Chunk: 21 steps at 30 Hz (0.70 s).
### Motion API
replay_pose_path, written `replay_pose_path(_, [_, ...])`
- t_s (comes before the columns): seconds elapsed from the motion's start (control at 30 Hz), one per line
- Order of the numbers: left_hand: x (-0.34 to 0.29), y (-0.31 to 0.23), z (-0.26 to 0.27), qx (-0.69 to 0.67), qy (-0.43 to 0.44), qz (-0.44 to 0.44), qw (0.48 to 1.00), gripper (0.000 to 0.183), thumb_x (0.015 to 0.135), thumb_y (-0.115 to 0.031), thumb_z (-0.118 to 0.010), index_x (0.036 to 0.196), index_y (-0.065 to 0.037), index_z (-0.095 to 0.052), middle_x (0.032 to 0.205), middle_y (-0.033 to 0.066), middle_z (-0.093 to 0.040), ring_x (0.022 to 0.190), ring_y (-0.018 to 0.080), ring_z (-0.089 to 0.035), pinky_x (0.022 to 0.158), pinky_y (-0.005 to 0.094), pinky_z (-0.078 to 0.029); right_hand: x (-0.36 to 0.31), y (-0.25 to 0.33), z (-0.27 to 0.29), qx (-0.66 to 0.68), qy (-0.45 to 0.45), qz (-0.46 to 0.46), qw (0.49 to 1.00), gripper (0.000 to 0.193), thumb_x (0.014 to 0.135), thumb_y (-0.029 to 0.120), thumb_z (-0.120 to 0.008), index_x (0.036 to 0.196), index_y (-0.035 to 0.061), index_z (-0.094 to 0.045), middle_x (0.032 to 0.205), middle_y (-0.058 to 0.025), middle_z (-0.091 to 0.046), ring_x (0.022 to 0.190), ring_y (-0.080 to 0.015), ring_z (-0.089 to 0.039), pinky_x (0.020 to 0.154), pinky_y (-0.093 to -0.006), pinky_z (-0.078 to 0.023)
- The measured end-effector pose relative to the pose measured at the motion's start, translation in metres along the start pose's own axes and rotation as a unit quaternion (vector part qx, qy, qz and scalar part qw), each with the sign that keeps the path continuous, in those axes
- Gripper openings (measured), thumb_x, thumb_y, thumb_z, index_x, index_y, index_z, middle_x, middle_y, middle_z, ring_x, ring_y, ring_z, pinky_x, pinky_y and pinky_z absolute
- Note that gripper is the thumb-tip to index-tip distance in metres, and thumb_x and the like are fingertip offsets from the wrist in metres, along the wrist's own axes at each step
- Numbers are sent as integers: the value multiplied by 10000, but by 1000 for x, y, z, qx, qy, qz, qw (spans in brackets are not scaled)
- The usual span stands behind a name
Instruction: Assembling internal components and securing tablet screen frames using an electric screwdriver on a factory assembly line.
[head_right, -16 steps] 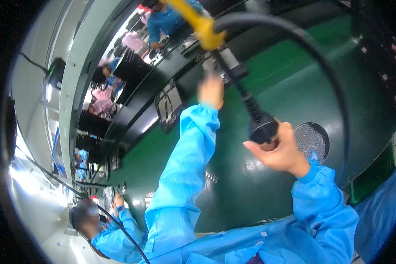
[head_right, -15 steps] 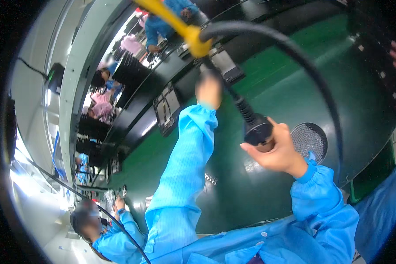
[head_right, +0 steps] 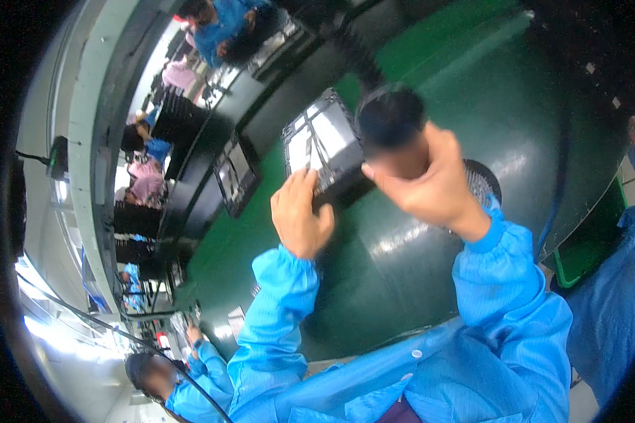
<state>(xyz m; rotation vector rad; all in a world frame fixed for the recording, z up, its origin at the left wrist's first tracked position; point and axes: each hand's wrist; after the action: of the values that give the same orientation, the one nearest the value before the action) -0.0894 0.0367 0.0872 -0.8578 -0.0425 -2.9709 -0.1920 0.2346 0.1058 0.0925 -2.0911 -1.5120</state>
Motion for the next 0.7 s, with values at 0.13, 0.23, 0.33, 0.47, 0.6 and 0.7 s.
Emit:
replay_pose_path(0.13, [-56, -42, 25, -43, 38, 30, 998, 587, 578, -5, -588, 1164, -18, -561, 1216, 158, -553, 1183, 343, -482, 987, 475, -339, 5, 5, 5, -12, -34, -6, 999, 299, 720, 3, -744, 976, 23, -591, 655, 20, -592, 550, -35, -529, 490, -176, -403])
replay_pose_path(0.23, [-79, -65, 23, -59, 53, 78, 994, 525, 627, 19, -584, 1150, -18, -571, 1227, 151, -548, 1212, 338, -463, 1007, 483, -320, 10, 16, 15, -50, -35, 27, 998, 282, 740, 3, -721, 986, 21, -585, 640, 15, -579, 506, -33, -508, 456, -170, -368])
replay_pose_path(0.33, [-97, -68, 23, -77, 85, 80, 990, 466, 663, 7, -605, 1127, -19, -583, 1226, 146, -551, 1210, 338, -467, 1005, 492, -319, 11, 5, 21, -74, -4, 57, 996, 280, 747, 17, -716, 994, 21, -585, 630, 9, -573, 510, -42, -515, 460, -181, -371])
replay_pose_path(0.47, [-105, -56, 32, -176, 57, 107, 977, 386, 711, -109, -706, 1067, 0, -602, 1224, 188, -534, 1217, 369, -447, 963, 509, -369, 10, 2, 22, -99, 27, 86, 991, 285, 750, 38, -715, 1002, 20, -584, 632, -8, -580, 526, -66, -540, 488, -204, -408])
replay_pose_path(0.6, [-91, -27, 32, -256, 76, 218, 939, 709, 634, -181, -812, 1221, 41, -483, 1329, 289, -402, 1251, 428, -383, 1013, 414, -360, 9, 6, 25, -86, 46, -10, 995, 301, 732, 60, -731, 984, 3, -577, 637, -21, -588, 567, -101, -584, 549, -213, -454])
replay_pose_path(0.7, [-78, -32, 33, -285, 147, 210, 924, 886, 561, -197, -864, 1294, 18, -416, 1375, 286, -342, 1227, 381, -435, 1001, 402, -383, 10, 3, 29, -7, 123, -120, 985, 335, 710, 83, -748, 976, -11, -567, 668, -37, -609, 655, -137, -623, 652, -255, -491])
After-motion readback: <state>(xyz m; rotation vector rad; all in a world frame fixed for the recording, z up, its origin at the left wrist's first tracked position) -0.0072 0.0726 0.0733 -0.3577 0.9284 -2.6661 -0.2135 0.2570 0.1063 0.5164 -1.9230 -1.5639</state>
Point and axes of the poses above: each hand's wrist, its own x-axis towards the middle knuckle, its own z-axis out of the back of the hand, y = z × x
